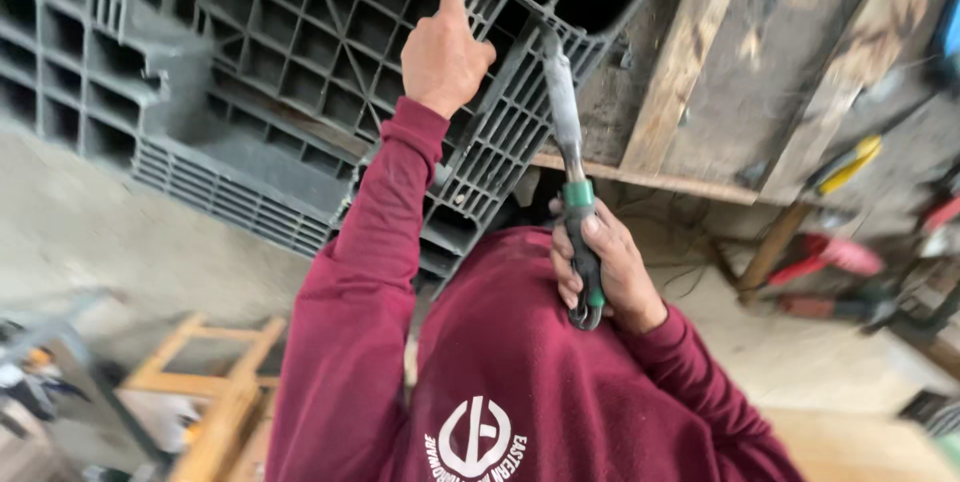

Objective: The person uses a handheld soldering iron to melt and fuse the seams of a grey plastic crate. They hold the crate steady with one hand while applying the hot tip to the plastic grid structure with the other, creating a continuous weld along the edges.

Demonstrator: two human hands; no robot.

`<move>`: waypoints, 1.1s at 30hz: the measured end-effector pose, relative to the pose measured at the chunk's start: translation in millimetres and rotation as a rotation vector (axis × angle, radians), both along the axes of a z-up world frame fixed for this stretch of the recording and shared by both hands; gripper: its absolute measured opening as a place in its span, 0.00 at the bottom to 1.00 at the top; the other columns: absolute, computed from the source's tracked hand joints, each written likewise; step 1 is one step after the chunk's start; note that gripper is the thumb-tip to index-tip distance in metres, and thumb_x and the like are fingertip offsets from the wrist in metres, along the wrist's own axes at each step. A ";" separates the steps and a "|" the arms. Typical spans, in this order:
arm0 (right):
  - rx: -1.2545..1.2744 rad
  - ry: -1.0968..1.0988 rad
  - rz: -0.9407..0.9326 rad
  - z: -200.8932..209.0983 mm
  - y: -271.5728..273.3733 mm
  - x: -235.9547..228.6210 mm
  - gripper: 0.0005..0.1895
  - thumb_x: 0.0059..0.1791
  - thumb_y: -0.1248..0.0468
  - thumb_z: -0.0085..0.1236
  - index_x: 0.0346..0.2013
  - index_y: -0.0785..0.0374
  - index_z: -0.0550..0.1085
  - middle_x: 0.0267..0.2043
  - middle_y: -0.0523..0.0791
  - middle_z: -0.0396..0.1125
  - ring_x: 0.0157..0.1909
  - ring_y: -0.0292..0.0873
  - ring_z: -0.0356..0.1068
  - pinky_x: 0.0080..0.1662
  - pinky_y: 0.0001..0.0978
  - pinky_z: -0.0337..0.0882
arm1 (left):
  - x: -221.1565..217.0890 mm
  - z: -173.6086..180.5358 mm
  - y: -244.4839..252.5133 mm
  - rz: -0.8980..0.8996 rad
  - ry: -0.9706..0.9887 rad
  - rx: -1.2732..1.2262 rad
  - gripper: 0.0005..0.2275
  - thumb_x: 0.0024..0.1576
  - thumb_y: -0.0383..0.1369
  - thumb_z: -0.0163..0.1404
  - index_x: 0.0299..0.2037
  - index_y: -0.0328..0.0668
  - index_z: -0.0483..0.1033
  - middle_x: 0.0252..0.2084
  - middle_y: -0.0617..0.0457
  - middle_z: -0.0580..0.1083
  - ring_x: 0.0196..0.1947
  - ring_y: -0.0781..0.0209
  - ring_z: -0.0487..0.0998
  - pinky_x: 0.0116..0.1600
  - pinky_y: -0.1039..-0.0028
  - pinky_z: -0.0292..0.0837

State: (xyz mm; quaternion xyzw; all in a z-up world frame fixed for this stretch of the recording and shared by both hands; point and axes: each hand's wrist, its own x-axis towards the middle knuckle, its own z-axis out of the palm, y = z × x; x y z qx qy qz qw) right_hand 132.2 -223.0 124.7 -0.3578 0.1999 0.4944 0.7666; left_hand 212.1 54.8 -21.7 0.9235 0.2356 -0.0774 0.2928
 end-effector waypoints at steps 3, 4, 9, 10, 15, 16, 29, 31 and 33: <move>-0.003 0.029 -0.030 6.3 13.0 -3.8 0.27 0.57 0.52 0.49 0.61 0.68 0.60 0.36 0.46 0.58 0.25 0.38 0.61 0.24 0.32 0.70 | -11.9 0.3 12.5 -0.064 -0.132 -0.211 0.17 0.49 0.35 0.63 0.37 0.32 0.69 0.29 0.39 0.78 0.30 0.39 0.79 0.35 0.56 0.75; -0.002 0.042 -0.039 8.7 18.3 -5.8 0.26 0.57 0.52 0.49 0.61 0.68 0.60 0.36 0.46 0.58 0.25 0.37 0.61 0.24 0.32 0.71 | -15.4 2.2 19.3 -0.073 -0.171 -0.377 0.16 0.52 0.36 0.63 0.37 0.32 0.69 0.29 0.41 0.77 0.29 0.45 0.78 0.35 0.60 0.77; 0.043 0.096 -0.105 15.9 39.4 -9.0 0.26 0.59 0.51 0.45 0.61 0.69 0.60 0.36 0.46 0.58 0.25 0.37 0.61 0.24 0.32 0.71 | -18.4 12.3 26.2 0.120 -0.036 -0.954 0.19 0.60 0.49 0.54 0.37 0.36 0.74 0.27 0.52 0.76 0.20 0.67 0.76 0.26 0.77 0.72; 0.053 0.112 -0.123 15.6 43.8 -9.8 0.26 0.59 0.51 0.44 0.61 0.70 0.60 0.36 0.46 0.58 0.25 0.37 0.61 0.24 0.32 0.70 | -16.2 11.1 25.9 0.112 -0.014 -0.937 0.22 0.61 0.51 0.53 0.35 0.35 0.74 0.26 0.52 0.76 0.19 0.67 0.76 0.25 0.77 0.71; 0.113 0.187 -0.208 14.2 61.4 -8.0 0.26 0.61 0.49 0.40 0.62 0.70 0.59 0.35 0.46 0.57 0.25 0.36 0.61 0.24 0.32 0.71 | -11.0 0.5 32.1 0.110 0.038 -1.038 0.27 0.58 0.58 0.53 0.33 0.35 0.74 0.25 0.53 0.75 0.18 0.67 0.76 0.21 0.77 0.72; 0.132 0.200 -0.225 14.0 63.5 -6.8 0.26 0.61 0.49 0.40 0.62 0.69 0.59 0.36 0.45 0.57 0.26 0.36 0.61 0.24 0.32 0.71 | -11.1 -1.4 31.9 0.101 0.025 -1.063 0.27 0.58 0.58 0.53 0.33 0.34 0.74 0.26 0.53 0.75 0.20 0.68 0.77 0.22 0.76 0.73; 0.139 0.279 -0.244 17.6 73.2 10.6 0.25 0.59 0.52 0.43 0.61 0.71 0.59 0.34 0.46 0.58 0.24 0.36 0.61 0.21 0.32 0.70 | -6.5 1.4 33.0 0.133 0.082 -1.083 0.26 0.60 0.56 0.53 0.32 0.35 0.75 0.23 0.52 0.74 0.16 0.67 0.74 0.21 0.77 0.71; 0.087 0.274 -0.203 20.1 73.2 13.5 0.23 0.59 0.57 0.47 0.61 0.72 0.60 0.34 0.46 0.58 0.23 0.36 0.61 0.21 0.31 0.69 | -8.7 3.6 33.1 0.133 0.093 -1.071 0.26 0.59 0.56 0.52 0.32 0.35 0.74 0.23 0.53 0.74 0.16 0.68 0.74 0.21 0.78 0.70; 0.056 0.254 -0.152 17.0 75.9 16.9 0.21 0.55 0.63 0.50 0.60 0.71 0.61 0.31 0.45 0.57 0.21 0.36 0.61 0.20 0.32 0.68 | -7.3 4.1 32.7 0.135 0.089 -1.074 0.25 0.60 0.56 0.52 0.32 0.35 0.75 0.23 0.53 0.74 0.17 0.68 0.75 0.21 0.78 0.70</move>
